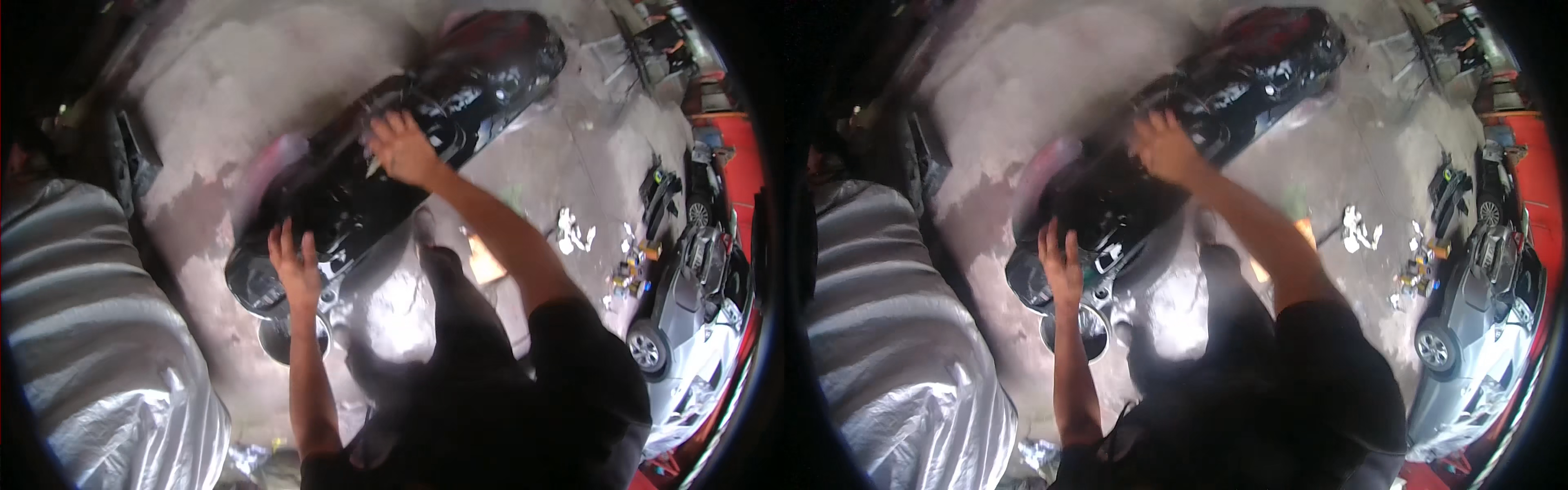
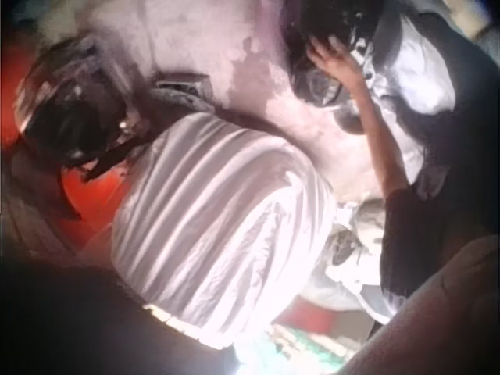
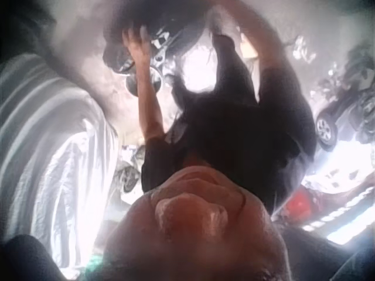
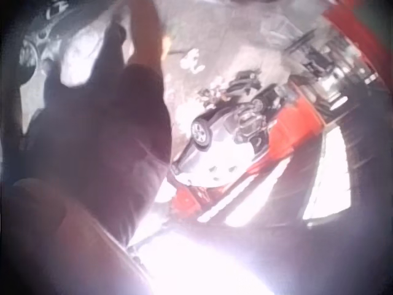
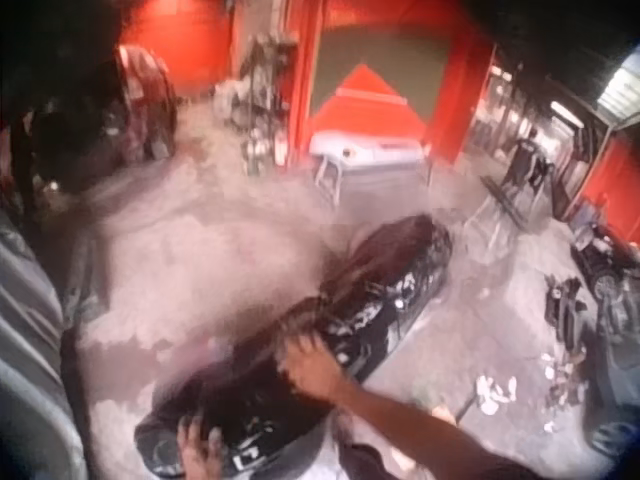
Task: The person scrubs a black car bumper with a yellow sponge, repeatedly dipping it into a bucket of soapy water. They wipe the surface thoroughly, moving around the bumper to cover different areas, and occasionally rinse the sponge in the bucket.
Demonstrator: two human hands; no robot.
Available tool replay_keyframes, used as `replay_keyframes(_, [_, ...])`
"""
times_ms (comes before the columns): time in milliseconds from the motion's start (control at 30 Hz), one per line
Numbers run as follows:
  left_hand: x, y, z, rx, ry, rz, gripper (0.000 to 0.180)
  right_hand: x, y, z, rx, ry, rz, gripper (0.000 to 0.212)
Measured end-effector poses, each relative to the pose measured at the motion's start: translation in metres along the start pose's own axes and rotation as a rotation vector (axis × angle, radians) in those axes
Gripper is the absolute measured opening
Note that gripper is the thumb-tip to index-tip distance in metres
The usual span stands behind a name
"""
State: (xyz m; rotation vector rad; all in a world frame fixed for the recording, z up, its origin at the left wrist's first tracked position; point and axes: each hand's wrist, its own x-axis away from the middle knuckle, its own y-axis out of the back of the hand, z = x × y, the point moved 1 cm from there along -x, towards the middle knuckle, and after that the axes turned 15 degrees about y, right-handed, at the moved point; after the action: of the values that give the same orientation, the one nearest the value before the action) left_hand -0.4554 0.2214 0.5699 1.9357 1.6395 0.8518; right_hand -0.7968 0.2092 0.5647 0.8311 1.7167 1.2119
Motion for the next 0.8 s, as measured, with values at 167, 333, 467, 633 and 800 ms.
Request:
replay_keyframes(167, [-0.016, -0.071, -0.030, -0.444, 0.305, -0.042, 0.073, 0.055, -0.017, -0.196, 0.117, -0.205, 0.465, 0.044])
replay_keyframes(333, [-0.015, -0.078, -0.030, -0.412, 0.249, -0.072, 0.075, 0.070, -0.035, -0.302, 0.120, -0.376, 0.590, 0.037])
replay_keyframes(467, [-0.018, -0.079, -0.040, -0.420, 0.295, -0.068, 0.078, 0.028, -0.066, -0.236, -0.214, -0.144, 0.456, 0.022])
replay_keyframes(633, [-0.020, -0.093, -0.041, -0.418, 0.291, -0.077, 0.079, -0.068, -0.134, -0.110, -0.663, 0.066, 0.419, 0.016])
replay_keyframes(800, [-0.018, -0.088, -0.041, -0.412, 0.290, -0.113, 0.076, -0.071, -0.186, -0.178, -0.492, 0.120, 0.637, 0.029])
